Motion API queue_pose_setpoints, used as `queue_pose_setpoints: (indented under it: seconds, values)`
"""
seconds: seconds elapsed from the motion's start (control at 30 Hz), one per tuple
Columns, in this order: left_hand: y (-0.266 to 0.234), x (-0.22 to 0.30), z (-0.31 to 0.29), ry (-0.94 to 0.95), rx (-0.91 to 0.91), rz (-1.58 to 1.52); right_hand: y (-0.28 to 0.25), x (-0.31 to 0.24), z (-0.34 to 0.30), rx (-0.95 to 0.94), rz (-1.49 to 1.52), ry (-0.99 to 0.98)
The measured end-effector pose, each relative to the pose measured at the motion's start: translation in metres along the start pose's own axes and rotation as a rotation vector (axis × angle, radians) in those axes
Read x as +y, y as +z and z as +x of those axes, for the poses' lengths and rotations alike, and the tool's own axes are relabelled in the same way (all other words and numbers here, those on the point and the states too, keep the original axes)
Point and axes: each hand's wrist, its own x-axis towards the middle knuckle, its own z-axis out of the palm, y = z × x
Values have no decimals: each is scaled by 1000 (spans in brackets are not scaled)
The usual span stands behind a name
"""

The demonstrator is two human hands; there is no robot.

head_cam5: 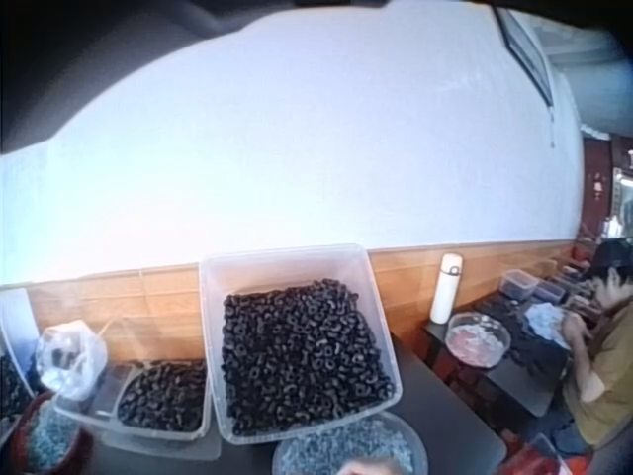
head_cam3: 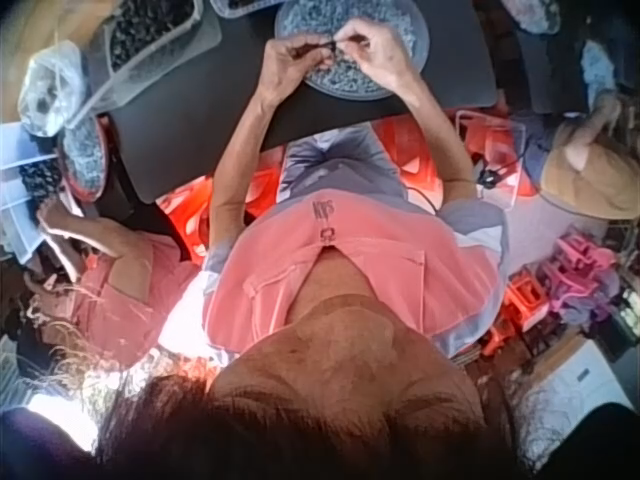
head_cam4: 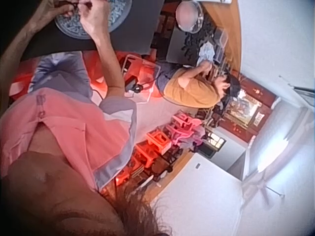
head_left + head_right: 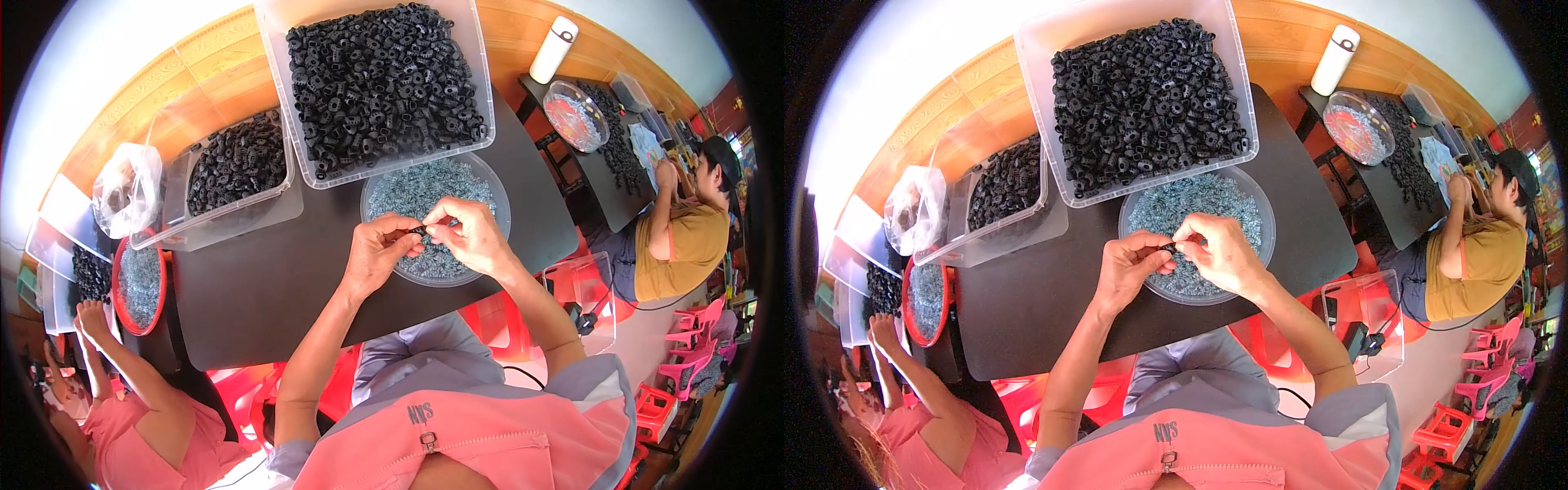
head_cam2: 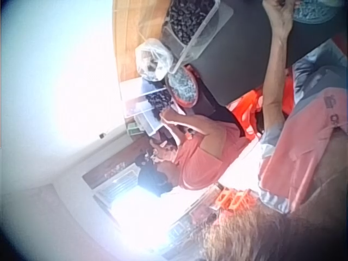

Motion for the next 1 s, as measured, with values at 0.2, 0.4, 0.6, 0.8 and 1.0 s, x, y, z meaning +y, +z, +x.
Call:
queue_pose_setpoints:
  seconds: [0.2, 0.4, 0.6, 0.8, 1.0]
  values:
    - [-2, -2, -1, 8, 36, 31, 8, -2, 3, 35, -288, -246]
    - [-3, -5, 0, 23, 78, 52, 15, -1, 7, 39, -314, -347]
    - [3, -6, 2, 62, 178, 198, 18, 1, 5, 75, -498, -388]
    - [4, 7, -1, -60, 235, 346, 27, -8, -6, 169, -456, -380]
    - [1, -4, 0, 6, 263, 409, 35, -6, -8, 169, -669, -434]
